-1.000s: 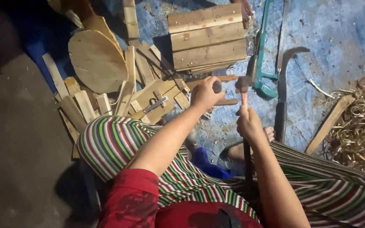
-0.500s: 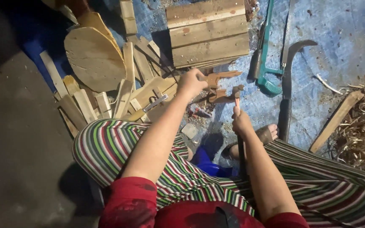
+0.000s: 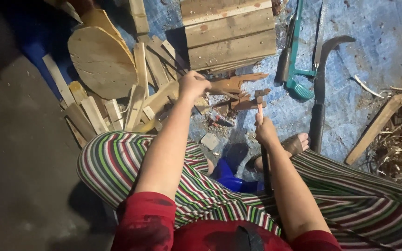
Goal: Shaping a wooden component by striking a chisel with a hammer to carve away material.
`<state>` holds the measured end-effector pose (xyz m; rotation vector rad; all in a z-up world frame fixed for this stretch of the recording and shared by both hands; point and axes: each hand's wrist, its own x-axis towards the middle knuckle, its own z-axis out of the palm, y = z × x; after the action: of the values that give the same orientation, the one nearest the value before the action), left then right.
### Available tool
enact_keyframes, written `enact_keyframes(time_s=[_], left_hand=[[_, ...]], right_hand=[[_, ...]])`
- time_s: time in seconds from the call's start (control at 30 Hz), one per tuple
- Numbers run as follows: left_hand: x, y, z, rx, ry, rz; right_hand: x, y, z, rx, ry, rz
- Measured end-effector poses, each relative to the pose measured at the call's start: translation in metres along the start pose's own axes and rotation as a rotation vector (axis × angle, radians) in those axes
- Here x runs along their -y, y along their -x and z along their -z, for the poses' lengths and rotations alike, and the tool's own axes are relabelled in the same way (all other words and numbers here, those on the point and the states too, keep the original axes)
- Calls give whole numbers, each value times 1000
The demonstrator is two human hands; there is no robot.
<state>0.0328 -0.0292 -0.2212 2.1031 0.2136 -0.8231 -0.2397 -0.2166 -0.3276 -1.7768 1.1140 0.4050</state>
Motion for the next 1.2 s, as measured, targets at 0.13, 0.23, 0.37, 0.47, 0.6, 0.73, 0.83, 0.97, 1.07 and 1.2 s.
enact_keyframes(time_s=[0.13, 0.23, 0.37, 0.47, 0.6, 0.73, 0.83, 0.97, 1.07, 1.2], left_hand=[[-54, 61, 0, 72, -304, -300], [-91, 101, 2, 68, -339, -470], [-105, 103, 3, 87, -507, -535], [-109, 98, 8, 40, -484, -594], [-129, 115, 32, -32, -537, -655], [-145, 147, 66, -165, -439, -916], [-157, 184, 100, -169, -441, -1071], [-157, 209, 143, -108, -489, -1289], [-141, 217, 163, -123, -454, -1155], [-133, 213, 177, -196, -505, -1030]], right_hand=[[-6, 0, -4, -21, -102, -3], [1, 12, 3, -37, -201, -3], [21, 37, 20, -72, -253, -52], [19, 45, 47, -43, 211, -92], [29, 82, 48, -17, 649, -174], [14, 92, 12, 225, 662, -171], [88, 131, 27, 304, 757, -183], [74, 67, 39, 66, 730, -58], [81, 18, 50, -254, 482, 122], [60, -62, 29, -428, 386, 220]])
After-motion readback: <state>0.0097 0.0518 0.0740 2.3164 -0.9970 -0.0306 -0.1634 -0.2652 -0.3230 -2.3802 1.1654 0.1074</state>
